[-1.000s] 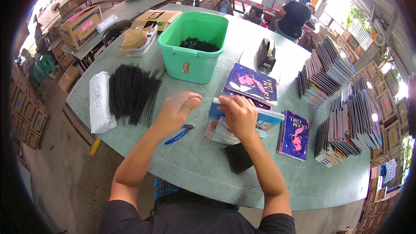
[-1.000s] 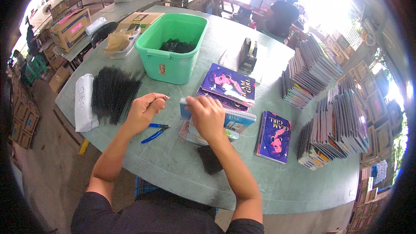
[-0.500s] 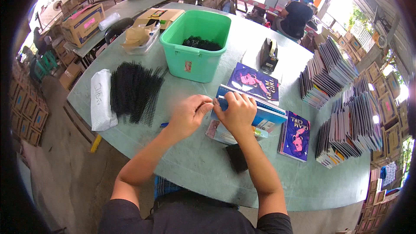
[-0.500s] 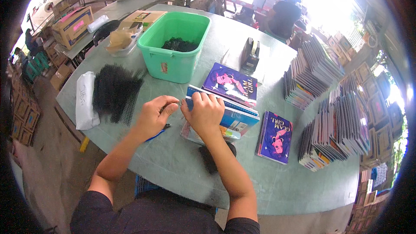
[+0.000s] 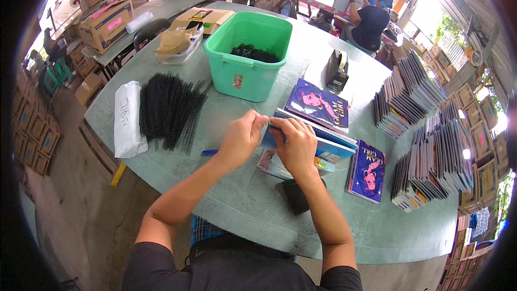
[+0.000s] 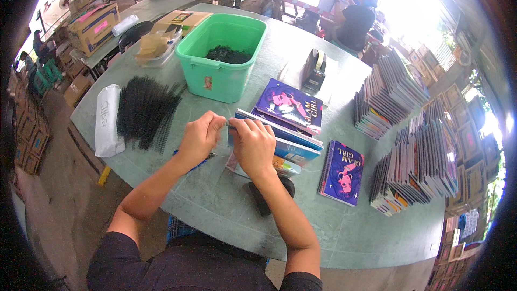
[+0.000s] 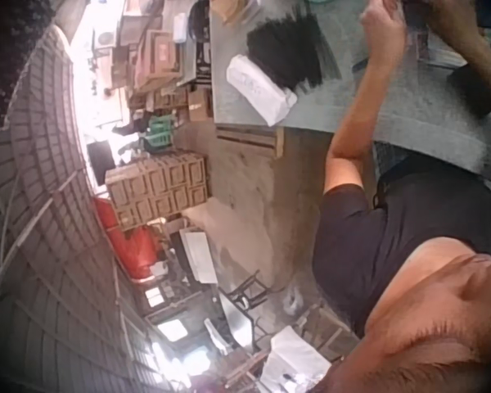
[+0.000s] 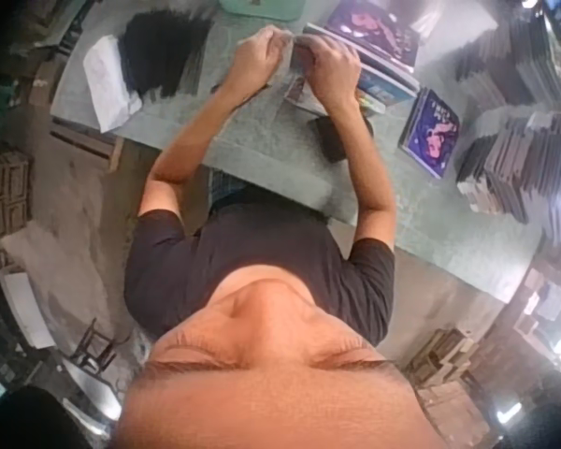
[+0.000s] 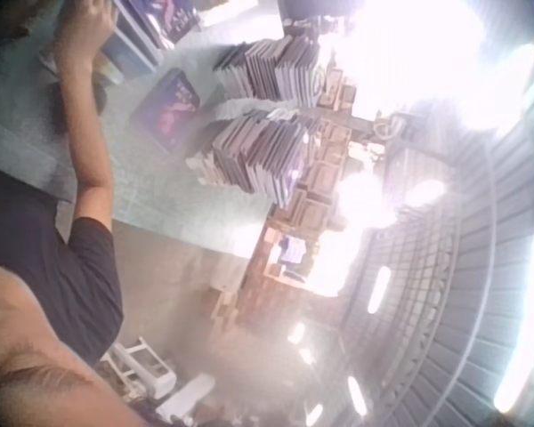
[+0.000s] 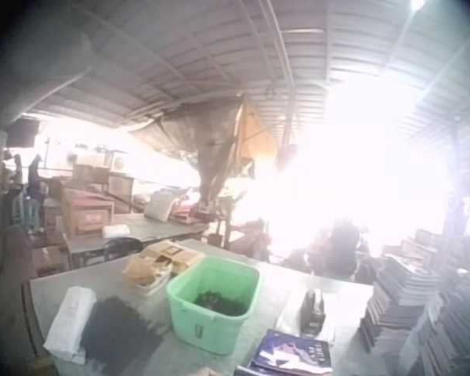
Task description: The person picks up notebooks, inserts spiral binding wires into the punched holes, and uses blue pliers to secure the wire ends.
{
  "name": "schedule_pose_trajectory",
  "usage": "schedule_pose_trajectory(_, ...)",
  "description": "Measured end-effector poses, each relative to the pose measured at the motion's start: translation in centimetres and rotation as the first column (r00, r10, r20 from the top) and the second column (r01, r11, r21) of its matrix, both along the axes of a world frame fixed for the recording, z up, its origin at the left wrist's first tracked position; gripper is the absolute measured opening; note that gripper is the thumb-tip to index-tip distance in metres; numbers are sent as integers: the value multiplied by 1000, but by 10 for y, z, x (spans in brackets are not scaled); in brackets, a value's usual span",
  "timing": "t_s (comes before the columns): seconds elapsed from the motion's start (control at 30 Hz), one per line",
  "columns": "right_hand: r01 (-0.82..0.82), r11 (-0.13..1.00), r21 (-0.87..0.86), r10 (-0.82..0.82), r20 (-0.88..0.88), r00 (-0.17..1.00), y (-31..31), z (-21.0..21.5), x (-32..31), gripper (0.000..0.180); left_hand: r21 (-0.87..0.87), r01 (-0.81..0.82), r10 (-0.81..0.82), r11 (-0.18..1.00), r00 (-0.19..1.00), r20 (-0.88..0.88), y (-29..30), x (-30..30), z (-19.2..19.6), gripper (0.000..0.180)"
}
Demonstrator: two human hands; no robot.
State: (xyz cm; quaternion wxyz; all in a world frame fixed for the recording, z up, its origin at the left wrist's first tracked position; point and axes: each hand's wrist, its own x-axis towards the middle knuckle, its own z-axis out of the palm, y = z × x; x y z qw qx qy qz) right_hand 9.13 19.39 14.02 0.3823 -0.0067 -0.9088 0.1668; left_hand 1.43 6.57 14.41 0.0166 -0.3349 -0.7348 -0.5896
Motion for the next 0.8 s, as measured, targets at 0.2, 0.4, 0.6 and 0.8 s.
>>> schedule_pose_trajectory(0.2,-10,999,39,6,98,995,5,4,-5,16,-306,85,-153,948,966,-208,-37,-38,-3,32)
schedule_pose_trajectory(0.4,-14,979,-203,21,35,999,2,0,-10,13,-308,106,-184,945,954,-235,-41,-46,-2,24)
schedule_pose_trajectory(0.6,-21,980,-197,20,-5,1000,0,0,-15,12,-304,9,-143,953,894,-424,-31,-44,4,16)
schedule_pose_trajectory(0.8,-93,973,-211,117,108,987,5,5,-16,23,-839,-55,-401,542,860,-315,8,34,-57,33)
